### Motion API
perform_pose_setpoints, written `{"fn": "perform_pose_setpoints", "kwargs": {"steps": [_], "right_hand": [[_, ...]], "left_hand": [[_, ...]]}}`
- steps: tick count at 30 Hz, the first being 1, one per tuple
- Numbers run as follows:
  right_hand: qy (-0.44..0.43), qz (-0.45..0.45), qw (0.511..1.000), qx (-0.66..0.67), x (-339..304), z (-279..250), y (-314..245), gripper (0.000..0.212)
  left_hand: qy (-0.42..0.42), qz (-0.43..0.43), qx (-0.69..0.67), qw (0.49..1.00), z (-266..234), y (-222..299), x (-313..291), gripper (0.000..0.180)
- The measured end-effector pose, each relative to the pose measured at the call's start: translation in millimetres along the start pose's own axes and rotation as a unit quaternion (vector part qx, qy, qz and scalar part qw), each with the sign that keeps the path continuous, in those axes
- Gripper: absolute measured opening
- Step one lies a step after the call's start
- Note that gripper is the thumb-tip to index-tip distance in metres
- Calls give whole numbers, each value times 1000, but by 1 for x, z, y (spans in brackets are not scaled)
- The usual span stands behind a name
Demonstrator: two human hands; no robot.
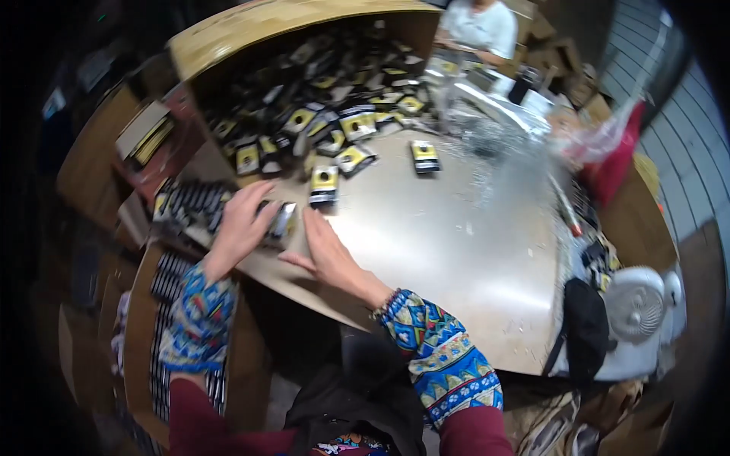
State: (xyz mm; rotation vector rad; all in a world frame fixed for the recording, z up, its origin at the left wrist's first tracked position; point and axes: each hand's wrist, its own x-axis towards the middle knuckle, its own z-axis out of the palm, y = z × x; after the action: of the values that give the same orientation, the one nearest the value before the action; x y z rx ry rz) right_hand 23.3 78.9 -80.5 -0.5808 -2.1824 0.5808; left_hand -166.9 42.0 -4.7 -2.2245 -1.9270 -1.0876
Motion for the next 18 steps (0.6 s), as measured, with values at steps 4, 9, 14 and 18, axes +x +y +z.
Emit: {"fn": "perform_pose_setpoints", "kwargs": {"steps": [4,9,14,18], "right_hand": [[4,74,990,-124,-49,-88,40,59],[326,396,854,81,-97,-204,110,49],[602,303,695,250,-154,-306,193,53],[682,203,653,259,-158,-349,223,40]], "left_hand": [[-62,128,-20,990,-7,64,21,37],[-227,195,-16,954,102,136,73,35],[-142,316,172,922,244,148,142,26],[-186,170,307,918,281,132,205,20]]}}
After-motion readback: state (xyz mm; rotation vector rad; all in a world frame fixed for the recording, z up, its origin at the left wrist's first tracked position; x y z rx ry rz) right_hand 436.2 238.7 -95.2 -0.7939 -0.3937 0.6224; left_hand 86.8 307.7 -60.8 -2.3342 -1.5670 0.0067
